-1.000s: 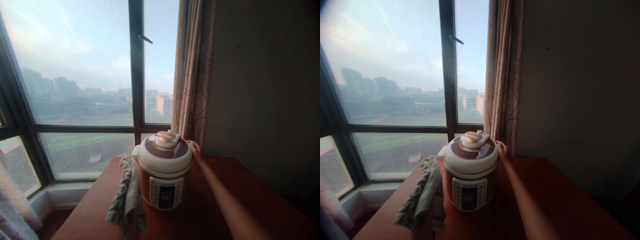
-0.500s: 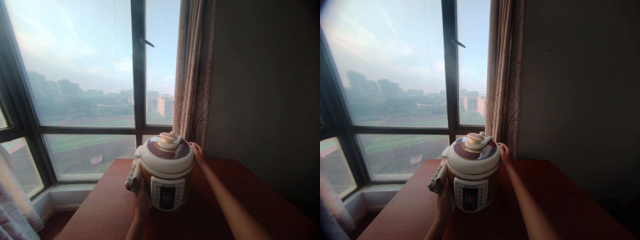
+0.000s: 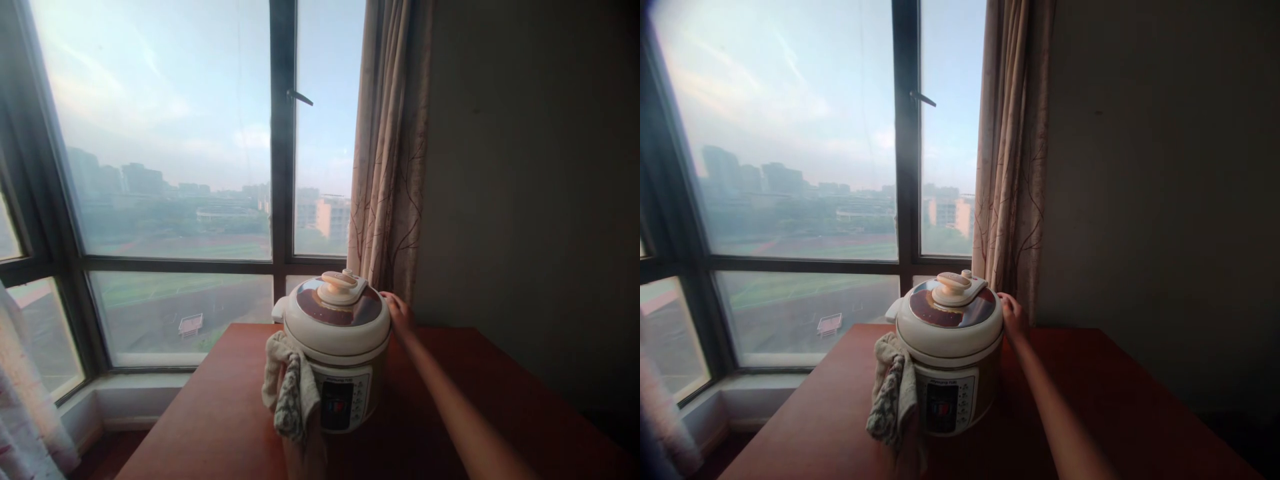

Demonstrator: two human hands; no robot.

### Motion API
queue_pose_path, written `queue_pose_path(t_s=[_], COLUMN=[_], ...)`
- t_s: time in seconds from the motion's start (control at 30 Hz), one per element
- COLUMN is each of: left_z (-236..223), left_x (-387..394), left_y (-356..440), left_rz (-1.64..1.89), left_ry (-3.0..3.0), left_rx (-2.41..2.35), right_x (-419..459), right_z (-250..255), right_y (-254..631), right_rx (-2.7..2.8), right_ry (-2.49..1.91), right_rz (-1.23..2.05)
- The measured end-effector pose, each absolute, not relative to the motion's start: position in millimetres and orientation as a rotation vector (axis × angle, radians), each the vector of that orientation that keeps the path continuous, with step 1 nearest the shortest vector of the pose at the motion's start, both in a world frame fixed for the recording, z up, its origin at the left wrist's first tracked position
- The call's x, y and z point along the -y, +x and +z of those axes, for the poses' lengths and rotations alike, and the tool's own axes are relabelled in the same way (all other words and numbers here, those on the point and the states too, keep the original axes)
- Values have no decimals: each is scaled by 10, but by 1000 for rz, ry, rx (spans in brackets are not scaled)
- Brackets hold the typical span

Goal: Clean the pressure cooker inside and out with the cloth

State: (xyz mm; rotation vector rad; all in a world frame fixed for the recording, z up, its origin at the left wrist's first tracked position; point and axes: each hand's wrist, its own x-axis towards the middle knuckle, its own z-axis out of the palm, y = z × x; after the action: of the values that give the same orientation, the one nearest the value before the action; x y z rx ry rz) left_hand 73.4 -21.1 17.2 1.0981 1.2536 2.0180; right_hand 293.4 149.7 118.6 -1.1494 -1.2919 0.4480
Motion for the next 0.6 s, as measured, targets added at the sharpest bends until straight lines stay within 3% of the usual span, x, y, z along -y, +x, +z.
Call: queue_pose_path(t_s=[0.23,0.6], left_z=[448,193], left_x=[-169,-359], left_y=[471,398], left_rz=[2061,1920], left_ry=[1080,743], left_rx=[-1315,-1465], right_x=[-1502,-1515], right_z=[1175,1160], right_y=[2935,2925], right_rx=[1278,1251], right_ry=[-1145,-1169], right_rz=[447,425])
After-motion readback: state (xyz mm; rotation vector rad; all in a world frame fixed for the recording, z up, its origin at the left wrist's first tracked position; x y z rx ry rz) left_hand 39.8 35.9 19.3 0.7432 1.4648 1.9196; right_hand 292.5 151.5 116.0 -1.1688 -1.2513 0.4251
